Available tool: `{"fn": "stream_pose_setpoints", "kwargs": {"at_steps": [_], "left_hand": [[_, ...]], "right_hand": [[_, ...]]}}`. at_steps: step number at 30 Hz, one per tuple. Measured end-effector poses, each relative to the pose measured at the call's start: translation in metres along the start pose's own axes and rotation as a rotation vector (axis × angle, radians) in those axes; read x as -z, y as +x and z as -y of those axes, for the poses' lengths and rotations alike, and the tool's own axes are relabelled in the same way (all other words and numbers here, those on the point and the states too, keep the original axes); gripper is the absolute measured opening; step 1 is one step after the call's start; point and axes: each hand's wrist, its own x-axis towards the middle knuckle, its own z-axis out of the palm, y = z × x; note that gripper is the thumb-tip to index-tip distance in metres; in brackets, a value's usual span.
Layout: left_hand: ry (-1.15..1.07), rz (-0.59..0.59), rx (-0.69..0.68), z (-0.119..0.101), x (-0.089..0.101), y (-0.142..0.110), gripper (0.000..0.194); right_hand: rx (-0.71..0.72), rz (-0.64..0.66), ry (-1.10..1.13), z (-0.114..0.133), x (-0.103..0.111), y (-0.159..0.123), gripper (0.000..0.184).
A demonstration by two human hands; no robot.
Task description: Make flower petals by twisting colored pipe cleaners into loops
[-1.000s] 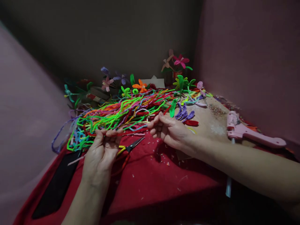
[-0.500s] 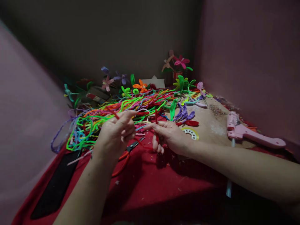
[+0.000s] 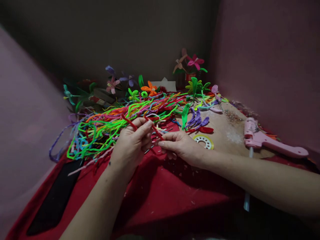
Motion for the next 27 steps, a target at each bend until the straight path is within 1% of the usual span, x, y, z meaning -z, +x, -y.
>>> {"fn": "stream_pose_setpoints", "kwargs": {"at_steps": [3,4,9,11,14,17,21,23,27], "left_hand": [[-0.112,-0.011,0.009,-0.001,0.004,0.002,0.011],[-0.143,-0.013,0.002,-0.001,0.006,0.003,0.012],[-0.238,-0.043,-0.044,0.002,0.014,0.007,0.017],[-0.261,-0.061,-0.037,0.004,0.015,0.008,0.017],[-0.262,-0.077,-0.043,0.006,0.015,0.007,0.017],[-0.258,-0.095,-0.087,0.008,0.013,0.006,0.014],[-0.271,-0.179,-0.165,0.009,0.013,0.006,0.017],[-0.251,-0.208,-0.176,0.01,0.014,0.006,0.019],[-0.218,-0.192,-0.169,0.011,0.017,0.008,0.019]], "right_hand": [[-0.036,-0.043,-0.006,-0.004,-0.001,0.001,0.009],[-0.056,-0.041,0.01,-0.005,-0.001,0.001,0.01],[-0.206,0.073,0.103,-0.005,-0.003,0.001,0.018],[-0.235,0.082,0.093,-0.004,-0.004,0.002,0.019],[-0.254,0.099,0.067,-0.003,-0.004,0.002,0.019],[-0.234,0.138,0.059,-0.004,-0.004,0.002,0.019],[-0.238,0.137,0.067,-0.008,-0.004,0.003,0.017],[-0.255,0.135,0.099,-0.01,-0.004,0.003,0.017],[-0.259,0.103,0.249,-0.014,-0.004,0.005,0.017]]}}
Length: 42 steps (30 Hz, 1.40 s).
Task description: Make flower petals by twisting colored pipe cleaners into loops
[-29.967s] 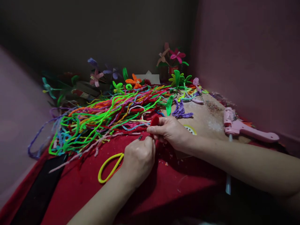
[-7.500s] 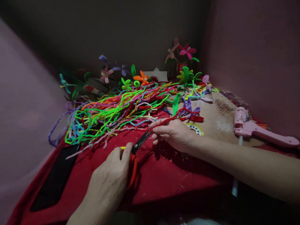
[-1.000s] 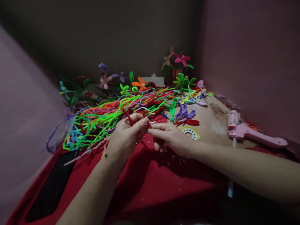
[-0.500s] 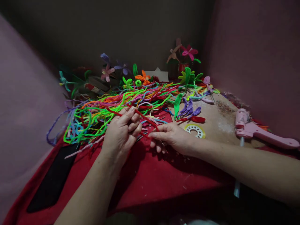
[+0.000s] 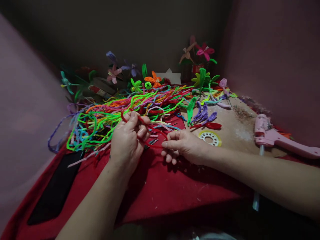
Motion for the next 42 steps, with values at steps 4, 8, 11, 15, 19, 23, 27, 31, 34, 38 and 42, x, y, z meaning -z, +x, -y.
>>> {"fn": "stream_pose_setpoints", "kwargs": {"at_steps": [4,8,11,15,19,23,27,31,34,38,42], "left_hand": [[-0.01,-0.019,0.009,0.0,0.002,0.002,0.019],[-0.012,-0.018,0.018,0.001,0.004,0.003,0.019],[-0.013,-0.022,0.022,0.001,0.004,0.003,0.017],[-0.051,-0.034,0.044,0.003,0.0,0.001,0.015],[-0.053,-0.059,-0.011,0.004,-0.004,-0.003,0.019],[-0.001,-0.074,-0.16,0.005,-0.003,-0.001,0.02],[-0.023,-0.102,-0.196,0.006,-0.002,0.004,0.023],[-0.084,-0.067,-0.152,0.005,-0.002,0.006,0.023],[-0.066,0.018,-0.07,0.003,0.0,0.006,0.022],[0.074,0.162,0.068,0.004,0.001,0.001,0.028],[0.291,0.265,0.239,0.011,0.002,-0.006,0.022]], "right_hand": [[0.0,0.018,0.206,0.001,0.003,0.001,0.016],[-0.012,0.154,0.333,0.002,0.008,0.0,0.01],[-0.021,0.258,0.394,0.003,0.011,-0.002,0.008],[-0.087,0.314,0.432,0.004,0.013,-0.003,0.01],[-0.142,0.325,0.405,0.006,0.013,-0.002,0.015],[-0.128,0.223,0.378,0.006,0.011,-0.001,0.019],[-0.088,0.149,0.355,0.003,0.006,0.0,0.021],[-0.048,0.103,0.346,0.001,0.003,0.0,0.019],[-0.037,0.097,0.336,0.003,0.005,0.0,0.017],[0.065,0.054,0.319,0.009,0.008,0.0,0.017],[0.122,0.037,0.256,0.012,0.01,0.0,0.018]]}}
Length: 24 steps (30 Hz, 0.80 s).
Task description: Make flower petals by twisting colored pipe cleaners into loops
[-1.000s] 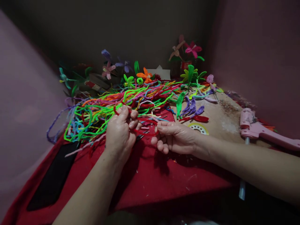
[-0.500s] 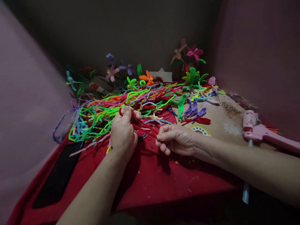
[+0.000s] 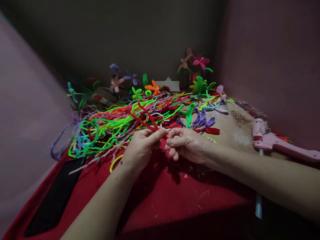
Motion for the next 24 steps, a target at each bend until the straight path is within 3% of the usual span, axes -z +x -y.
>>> {"fn": "stream_pose_setpoints", "kwargs": {"at_steps": [7,13,19,24], "left_hand": [[0.098,0.022,-0.061,0.005,0.001,0.0,0.022],[0.275,-0.018,-0.093,0.004,-0.005,-0.002,0.022],[0.212,-0.036,-0.065,0.004,-0.004,-0.002,0.025],[0.163,-0.087,-0.198,0.007,-0.01,-0.003,0.03]], "right_hand": [[-0.084,-0.031,-0.199,-0.001,0.0,0.002,0.008],[0.004,-0.127,-0.423,-0.003,-0.008,-0.004,0.023],[-0.038,-0.058,-0.326,-0.003,-0.007,-0.002,0.027],[-0.012,-0.039,-0.198,-0.004,-0.005,0.0,0.021]]}}
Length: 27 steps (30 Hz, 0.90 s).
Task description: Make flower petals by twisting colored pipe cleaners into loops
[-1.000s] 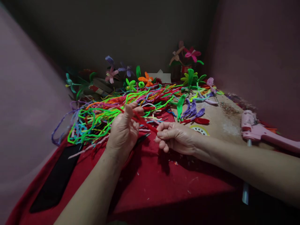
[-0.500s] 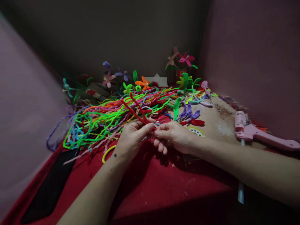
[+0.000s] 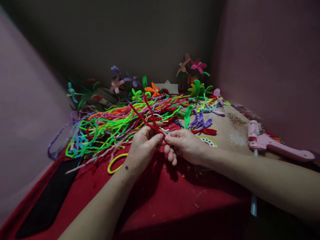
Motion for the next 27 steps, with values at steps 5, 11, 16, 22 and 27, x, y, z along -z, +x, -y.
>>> {"fn": "stream_pose_setpoints", "kwargs": {"at_steps": [5,11,16,22,27], "left_hand": [[0.079,-0.177,-0.198,0.006,-0.01,0.0,0.033],[0.257,-0.359,-0.459,0.017,0.0,0.009,0.039],[0.019,-0.414,-0.394,0.007,0.016,0.022,0.04],[-0.505,-0.256,-0.007,0.0,0.021,0.028,0.012],[-0.509,0.039,0.177,0.003,0.018,0.018,0.016]], "right_hand": [[0.023,-0.068,-0.012,-0.003,-0.003,0.0,0.023],[0.016,-0.086,-0.166,-0.004,-0.014,-0.007,0.023],[-0.036,-0.082,-0.149,-0.005,-0.018,-0.012,0.02],[0.052,-0.065,-0.038,-0.005,-0.007,-0.007,0.014],[0.075,-0.087,-0.009,0.0,-0.005,-0.004,0.014]]}}
